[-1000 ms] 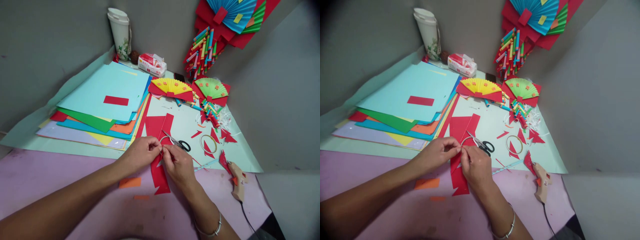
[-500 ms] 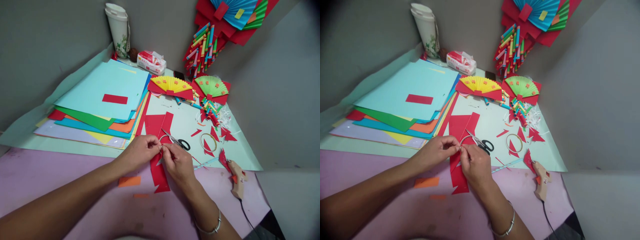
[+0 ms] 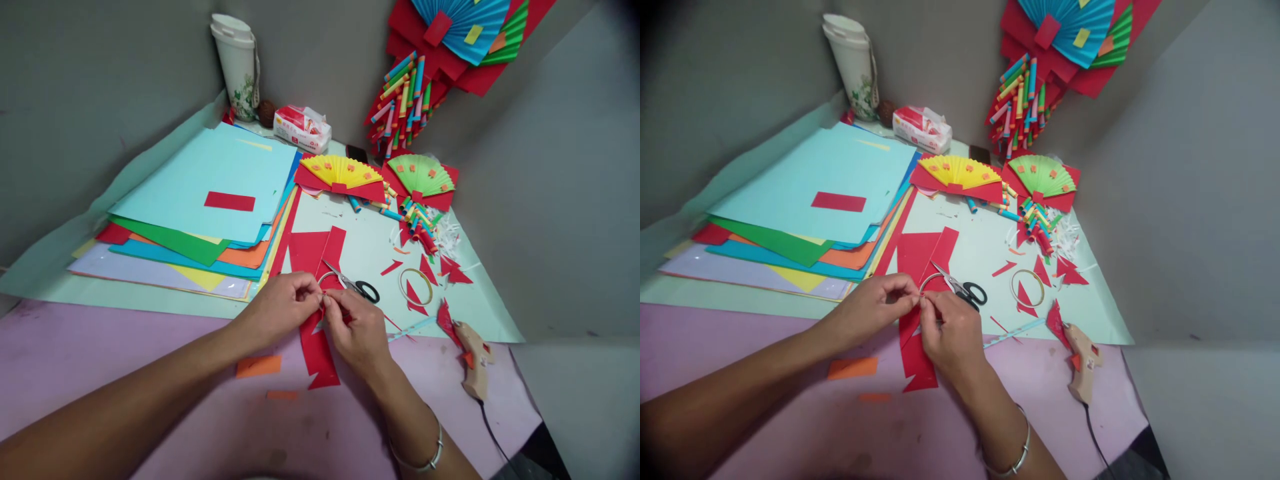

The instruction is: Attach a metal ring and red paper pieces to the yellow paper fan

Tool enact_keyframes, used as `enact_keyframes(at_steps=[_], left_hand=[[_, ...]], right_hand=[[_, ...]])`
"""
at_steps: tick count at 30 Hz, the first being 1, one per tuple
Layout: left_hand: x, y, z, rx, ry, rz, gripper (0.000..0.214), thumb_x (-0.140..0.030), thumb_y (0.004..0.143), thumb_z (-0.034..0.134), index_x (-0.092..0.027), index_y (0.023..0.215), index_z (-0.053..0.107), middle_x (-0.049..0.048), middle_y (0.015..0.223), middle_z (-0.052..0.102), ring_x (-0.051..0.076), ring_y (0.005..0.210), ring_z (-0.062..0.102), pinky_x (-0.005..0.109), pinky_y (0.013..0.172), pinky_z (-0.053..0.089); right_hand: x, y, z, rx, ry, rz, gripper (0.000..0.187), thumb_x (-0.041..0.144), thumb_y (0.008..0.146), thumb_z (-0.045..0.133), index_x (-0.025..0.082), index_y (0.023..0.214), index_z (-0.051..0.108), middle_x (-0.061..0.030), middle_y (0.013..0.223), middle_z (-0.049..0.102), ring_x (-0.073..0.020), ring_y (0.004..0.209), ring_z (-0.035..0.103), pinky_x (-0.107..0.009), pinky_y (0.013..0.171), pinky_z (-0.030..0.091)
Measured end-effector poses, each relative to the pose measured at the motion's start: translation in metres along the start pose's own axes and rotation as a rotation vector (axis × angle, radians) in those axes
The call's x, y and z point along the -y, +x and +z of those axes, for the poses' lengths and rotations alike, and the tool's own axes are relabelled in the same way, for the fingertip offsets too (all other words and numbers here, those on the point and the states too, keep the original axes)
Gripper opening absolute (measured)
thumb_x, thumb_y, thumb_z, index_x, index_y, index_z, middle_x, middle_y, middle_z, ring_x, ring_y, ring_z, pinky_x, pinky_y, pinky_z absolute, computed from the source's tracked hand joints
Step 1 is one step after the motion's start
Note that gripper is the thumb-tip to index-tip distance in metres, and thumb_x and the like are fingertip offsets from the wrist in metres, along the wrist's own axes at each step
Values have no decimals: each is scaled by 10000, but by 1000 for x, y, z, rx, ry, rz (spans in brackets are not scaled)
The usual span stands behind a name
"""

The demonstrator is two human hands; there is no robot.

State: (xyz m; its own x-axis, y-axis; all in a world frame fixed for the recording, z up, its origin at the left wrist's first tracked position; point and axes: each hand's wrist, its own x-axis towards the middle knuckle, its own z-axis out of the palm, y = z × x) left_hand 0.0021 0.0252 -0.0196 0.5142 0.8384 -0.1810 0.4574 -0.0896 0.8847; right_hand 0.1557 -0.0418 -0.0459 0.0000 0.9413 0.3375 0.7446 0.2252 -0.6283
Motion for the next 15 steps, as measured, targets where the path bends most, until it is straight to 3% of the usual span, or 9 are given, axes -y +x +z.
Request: enact_keyframes(at_steps=[15], left_hand=[[0, 0, 1, 37, -22, -25, 189, -345, 804, 550, -178, 762, 627, -37, 635, 560, 132, 596, 460, 250, 547, 333]], right_hand=[[2, 1, 0, -9, 37, 78, 232, 168, 907, 485, 169, 920, 717, -33, 795, 702, -145, 726, 632, -248, 698, 459]])
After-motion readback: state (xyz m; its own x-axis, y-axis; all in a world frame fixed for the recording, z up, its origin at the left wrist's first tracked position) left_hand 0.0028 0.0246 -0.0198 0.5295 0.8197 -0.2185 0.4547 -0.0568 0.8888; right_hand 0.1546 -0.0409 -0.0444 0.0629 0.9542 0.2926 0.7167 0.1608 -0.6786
